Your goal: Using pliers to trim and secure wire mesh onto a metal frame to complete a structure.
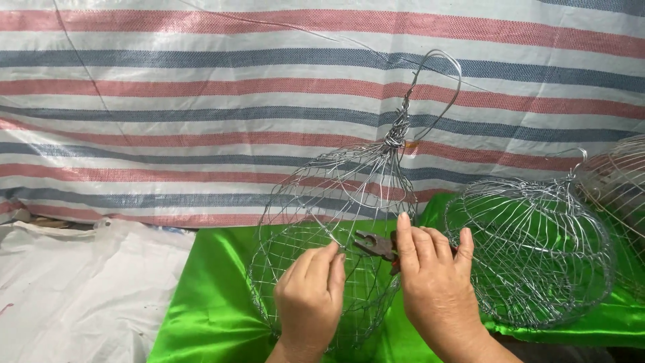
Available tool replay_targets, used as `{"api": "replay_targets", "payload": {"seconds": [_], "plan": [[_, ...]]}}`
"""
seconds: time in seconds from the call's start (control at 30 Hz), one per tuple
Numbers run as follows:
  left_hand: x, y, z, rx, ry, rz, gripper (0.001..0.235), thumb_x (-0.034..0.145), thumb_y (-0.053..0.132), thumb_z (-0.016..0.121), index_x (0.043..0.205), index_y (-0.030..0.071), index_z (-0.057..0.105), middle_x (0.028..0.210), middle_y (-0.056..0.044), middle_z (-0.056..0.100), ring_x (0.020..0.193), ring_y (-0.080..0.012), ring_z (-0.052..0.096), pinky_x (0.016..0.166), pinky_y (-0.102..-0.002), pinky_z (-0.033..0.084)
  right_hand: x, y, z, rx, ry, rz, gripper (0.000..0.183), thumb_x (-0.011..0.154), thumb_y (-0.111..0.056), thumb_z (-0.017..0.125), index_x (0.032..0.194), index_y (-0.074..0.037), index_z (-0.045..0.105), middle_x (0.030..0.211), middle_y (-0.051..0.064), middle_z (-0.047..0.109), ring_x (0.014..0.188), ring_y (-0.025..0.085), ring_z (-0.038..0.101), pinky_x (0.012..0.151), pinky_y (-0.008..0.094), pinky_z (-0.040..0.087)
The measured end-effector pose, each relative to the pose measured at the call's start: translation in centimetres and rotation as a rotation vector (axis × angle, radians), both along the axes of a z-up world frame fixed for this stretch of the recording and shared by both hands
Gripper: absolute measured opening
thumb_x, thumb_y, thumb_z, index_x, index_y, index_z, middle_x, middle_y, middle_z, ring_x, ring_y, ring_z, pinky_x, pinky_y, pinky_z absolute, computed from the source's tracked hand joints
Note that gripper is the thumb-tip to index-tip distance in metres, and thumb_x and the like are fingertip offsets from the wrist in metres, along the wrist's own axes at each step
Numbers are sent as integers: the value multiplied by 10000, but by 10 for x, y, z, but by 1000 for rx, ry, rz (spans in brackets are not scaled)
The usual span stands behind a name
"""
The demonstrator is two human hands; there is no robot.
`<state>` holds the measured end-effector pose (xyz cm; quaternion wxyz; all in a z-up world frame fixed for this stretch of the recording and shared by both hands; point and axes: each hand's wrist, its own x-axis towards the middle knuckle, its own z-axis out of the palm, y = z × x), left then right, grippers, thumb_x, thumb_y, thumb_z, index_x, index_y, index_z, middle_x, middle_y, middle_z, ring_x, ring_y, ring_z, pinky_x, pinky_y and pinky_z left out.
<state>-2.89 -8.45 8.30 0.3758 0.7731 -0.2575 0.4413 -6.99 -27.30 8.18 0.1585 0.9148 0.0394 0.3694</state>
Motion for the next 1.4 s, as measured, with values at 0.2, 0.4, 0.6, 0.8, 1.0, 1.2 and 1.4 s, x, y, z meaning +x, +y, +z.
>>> {"api": "replay_targets", "payload": {"seconds": [0.2,0.4,0.6,0.8,1.0,1.2,1.4], "plan": [[0,2,-5,-8,12,33,89,893,41,690,962,-12,707,814,-111,740,690,-186,734,589,-258,632,-1,13,-5,-16,-21,23,731,855,-111,535,1562,-25,367,1271,61,606,1183,279,593,1136,721,330],[-1,4,-5,-14,17,75,41,881,38,699,917,18,701,773,-71,721,644,-153,693,562,-264,598,-11,25,29,-239,-112,-29,572,931,-187,542,1490,-71,506,1196,24,631,1117,253,646,1055,700,422],[0,7,-18,-28,41,93,60,905,71,692,869,22,689,720,-65,696,581,-143,665,501,-257,581,-11,23,45,-417,112,-22,666,843,-195,500,1495,-61,487,912,-9,580,775,217,584,962,507,520],[0,22,-32,-37,99,123,57,882,49,706,853,31,660,725,-54,677,585,-140,640,504,-268,547,-4,36,24,-448,251,49,595,844,-130,506,1423,10,524,825,-4,556,650,161,563,479,307,510],[3,38,-42,-63,144,125,21,891,24,684,894,4,677,778,-83,715,657,-161,702,587,-264,612,12,48,9,-211,486,125,576,809,-41,532,1374,45,463,878,45,622,674,209,651,488,359,584],[3,33,-50,-80,121,119,30,904,12,676,874,8,677,734,-64,691,549,-108,631,445,-188,540,1,47,10,-229,522,93,207,905,-69,473,1108,-81,513,790,50,633,538,194,696,385,348,528],[-2,35,-46,-92,118,119,49,871,26,723,861,16,676,747,-72,703,636,-153,699,552,-246,615,-2,54,28,-28,865,69,71,1019,-171,419,1044,-143,480,783,82,646,520,313,690,406,475,514]]}}
